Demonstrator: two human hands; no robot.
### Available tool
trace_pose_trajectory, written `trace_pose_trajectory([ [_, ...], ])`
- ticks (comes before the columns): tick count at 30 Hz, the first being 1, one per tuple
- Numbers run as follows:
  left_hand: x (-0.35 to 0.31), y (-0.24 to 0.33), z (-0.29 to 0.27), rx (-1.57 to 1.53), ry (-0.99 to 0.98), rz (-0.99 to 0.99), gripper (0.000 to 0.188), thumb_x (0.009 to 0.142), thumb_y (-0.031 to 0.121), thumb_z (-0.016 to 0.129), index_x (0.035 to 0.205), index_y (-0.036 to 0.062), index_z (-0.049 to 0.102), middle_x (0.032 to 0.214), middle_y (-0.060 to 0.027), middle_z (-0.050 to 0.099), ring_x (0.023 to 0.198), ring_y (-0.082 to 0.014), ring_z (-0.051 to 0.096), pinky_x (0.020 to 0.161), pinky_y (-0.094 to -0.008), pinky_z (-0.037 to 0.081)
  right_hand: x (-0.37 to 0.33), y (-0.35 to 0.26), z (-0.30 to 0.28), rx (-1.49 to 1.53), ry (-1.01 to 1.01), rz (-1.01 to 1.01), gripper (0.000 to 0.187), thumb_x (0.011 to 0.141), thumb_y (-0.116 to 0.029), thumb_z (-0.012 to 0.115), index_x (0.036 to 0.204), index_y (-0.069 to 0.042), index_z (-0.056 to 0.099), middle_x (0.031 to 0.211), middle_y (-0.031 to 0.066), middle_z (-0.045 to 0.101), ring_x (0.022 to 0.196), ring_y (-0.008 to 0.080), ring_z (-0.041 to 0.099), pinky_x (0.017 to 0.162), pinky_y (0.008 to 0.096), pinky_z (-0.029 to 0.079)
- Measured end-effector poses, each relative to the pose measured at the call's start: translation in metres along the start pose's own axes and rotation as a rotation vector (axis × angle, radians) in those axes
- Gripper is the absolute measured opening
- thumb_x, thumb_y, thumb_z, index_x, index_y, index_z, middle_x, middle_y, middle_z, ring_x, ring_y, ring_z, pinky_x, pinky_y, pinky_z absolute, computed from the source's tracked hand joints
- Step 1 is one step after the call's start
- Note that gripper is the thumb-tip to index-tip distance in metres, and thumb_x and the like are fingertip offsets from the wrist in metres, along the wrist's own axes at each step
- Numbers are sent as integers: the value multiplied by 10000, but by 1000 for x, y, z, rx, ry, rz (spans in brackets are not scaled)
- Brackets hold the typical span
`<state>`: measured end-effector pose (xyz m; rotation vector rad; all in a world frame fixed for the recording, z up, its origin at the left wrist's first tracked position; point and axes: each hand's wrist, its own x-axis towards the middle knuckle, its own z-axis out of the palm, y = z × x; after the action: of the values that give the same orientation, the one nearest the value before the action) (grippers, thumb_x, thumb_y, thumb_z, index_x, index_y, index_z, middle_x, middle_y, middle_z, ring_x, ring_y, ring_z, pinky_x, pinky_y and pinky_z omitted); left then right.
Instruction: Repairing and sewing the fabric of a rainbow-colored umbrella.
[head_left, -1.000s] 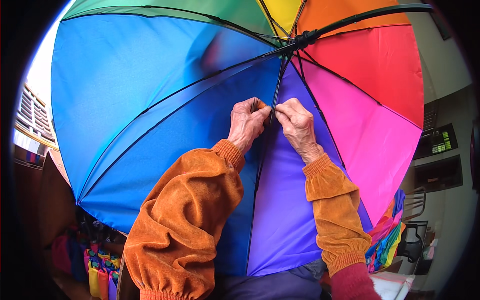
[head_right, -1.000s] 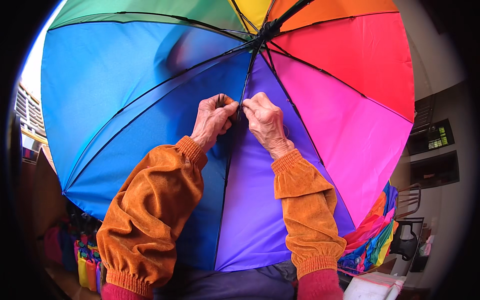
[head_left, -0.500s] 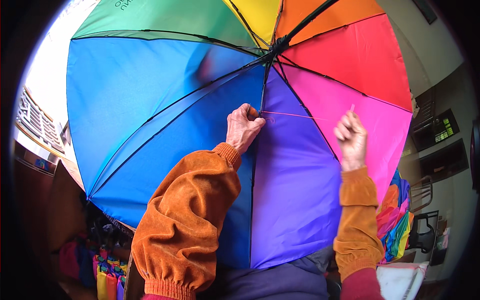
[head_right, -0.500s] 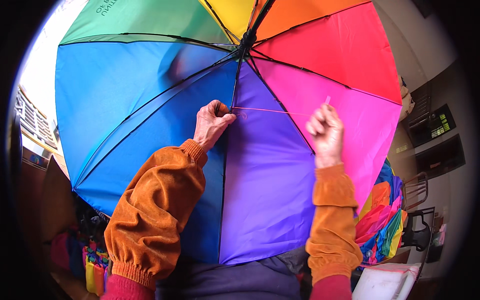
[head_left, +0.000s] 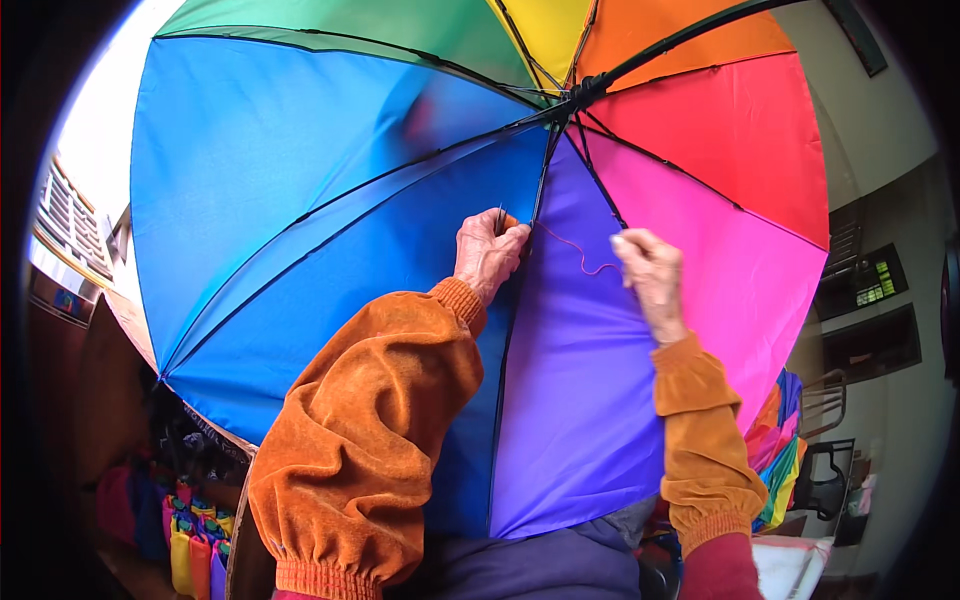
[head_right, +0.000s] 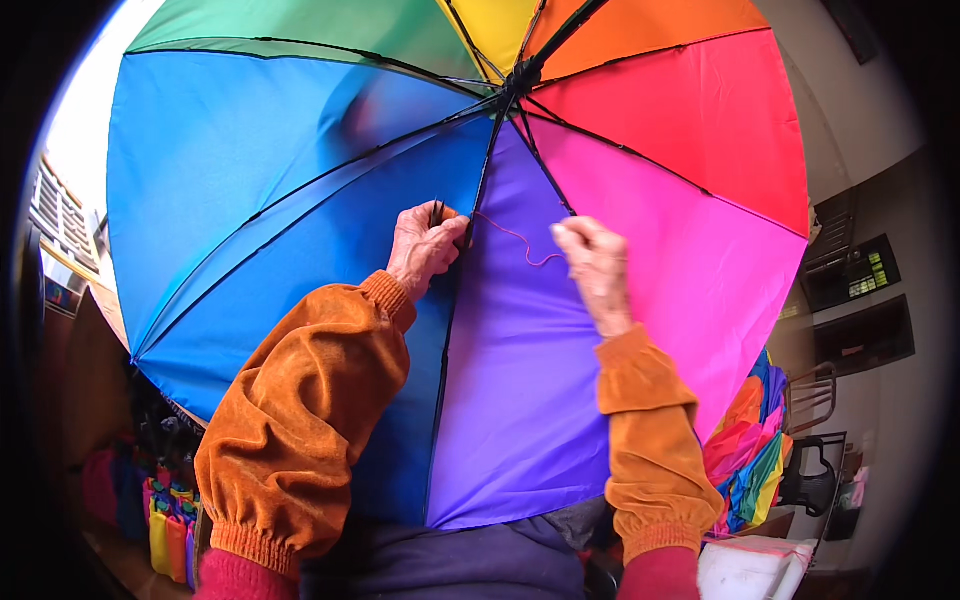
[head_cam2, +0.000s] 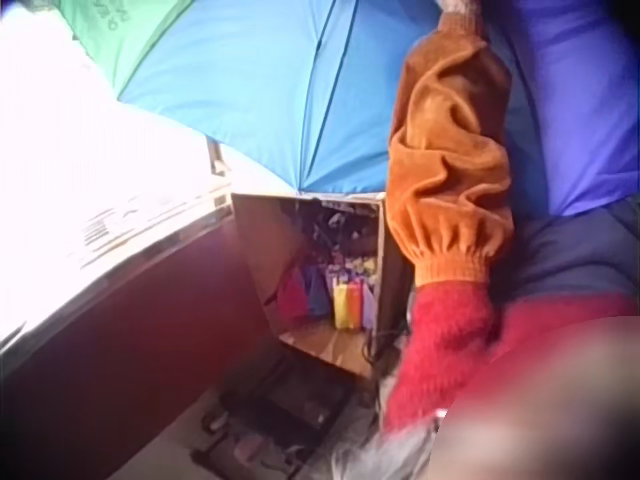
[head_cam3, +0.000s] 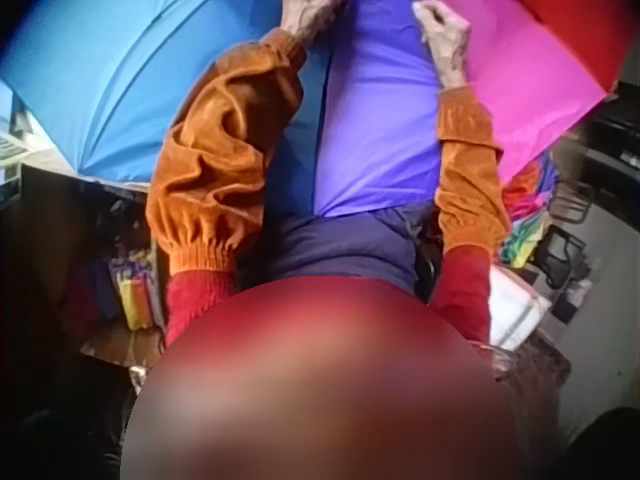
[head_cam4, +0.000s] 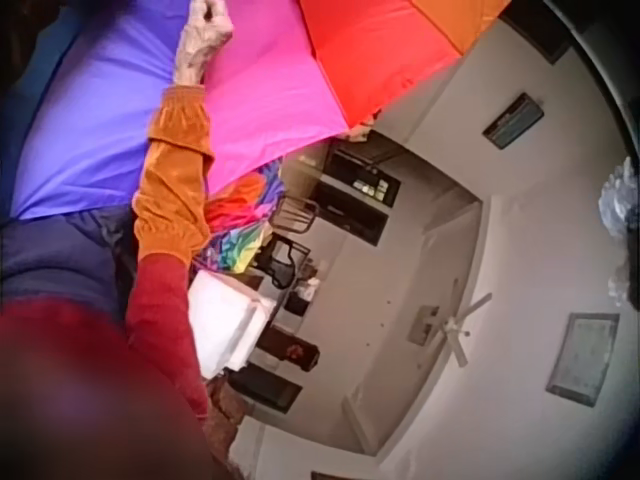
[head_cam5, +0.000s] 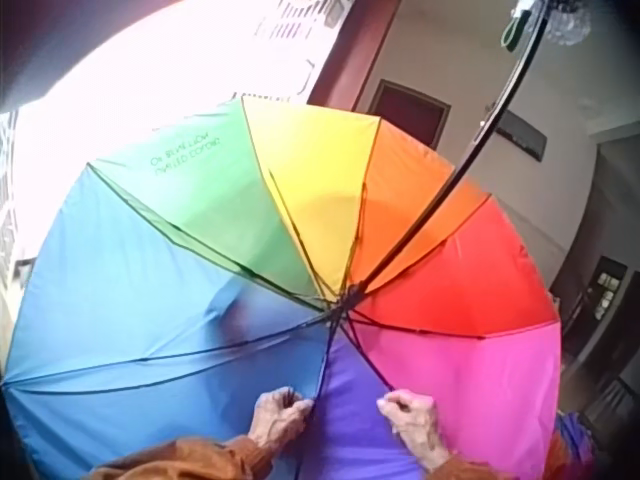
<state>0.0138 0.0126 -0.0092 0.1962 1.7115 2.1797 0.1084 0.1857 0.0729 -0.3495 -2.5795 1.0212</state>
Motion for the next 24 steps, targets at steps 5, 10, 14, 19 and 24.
trace_pose_trajectory([
  [5,-3,4,-4,-102,-13,-40,127,779,137,590,728,42,522,606,-25,534,447,-61,434,366,-196,328,22,3,78,-87,-22,-229,85,792,-46,551,752,16,592,552,33,497,497,94,473,459,257,376],
  [10,1,0,-3,-125,23,-79,121,777,125,587,729,39,516,597,-26,522,438,-62,426,358,-195,315,22,0,90,-135,-107,-346,31,721,21,515,695,37,520,655,181,530,593,322,544,547,365,419],
  [14,1,-1,-5,-159,22,-93,120,777,118,585,732,36,510,593,-29,514,440,-63,427,354,-197,309,21,-4,91,-119,-121,-372,39,713,38,492,678,26,507,678,170,538,626,321,546,561,363,420],
  [19,1,-2,-2,-175,36,-88,110,760,95,588,726,36,501,591,-26,503,439,-62,423,351,-198,301,25,3,95,-178,-29,-465,46,718,48,487,713,10,513,650,162,533,610,316,545,557,368,423],
  [24,1,-3,0,-177,45,-86,110,738,75,596,720,37,494,582,-15,486,434,-60,415,348,-195,295,29,-1,100,-67,43,-330,48,752,33,491,773,-3,515,615,153,534,562,309,551,528,382,427],
])
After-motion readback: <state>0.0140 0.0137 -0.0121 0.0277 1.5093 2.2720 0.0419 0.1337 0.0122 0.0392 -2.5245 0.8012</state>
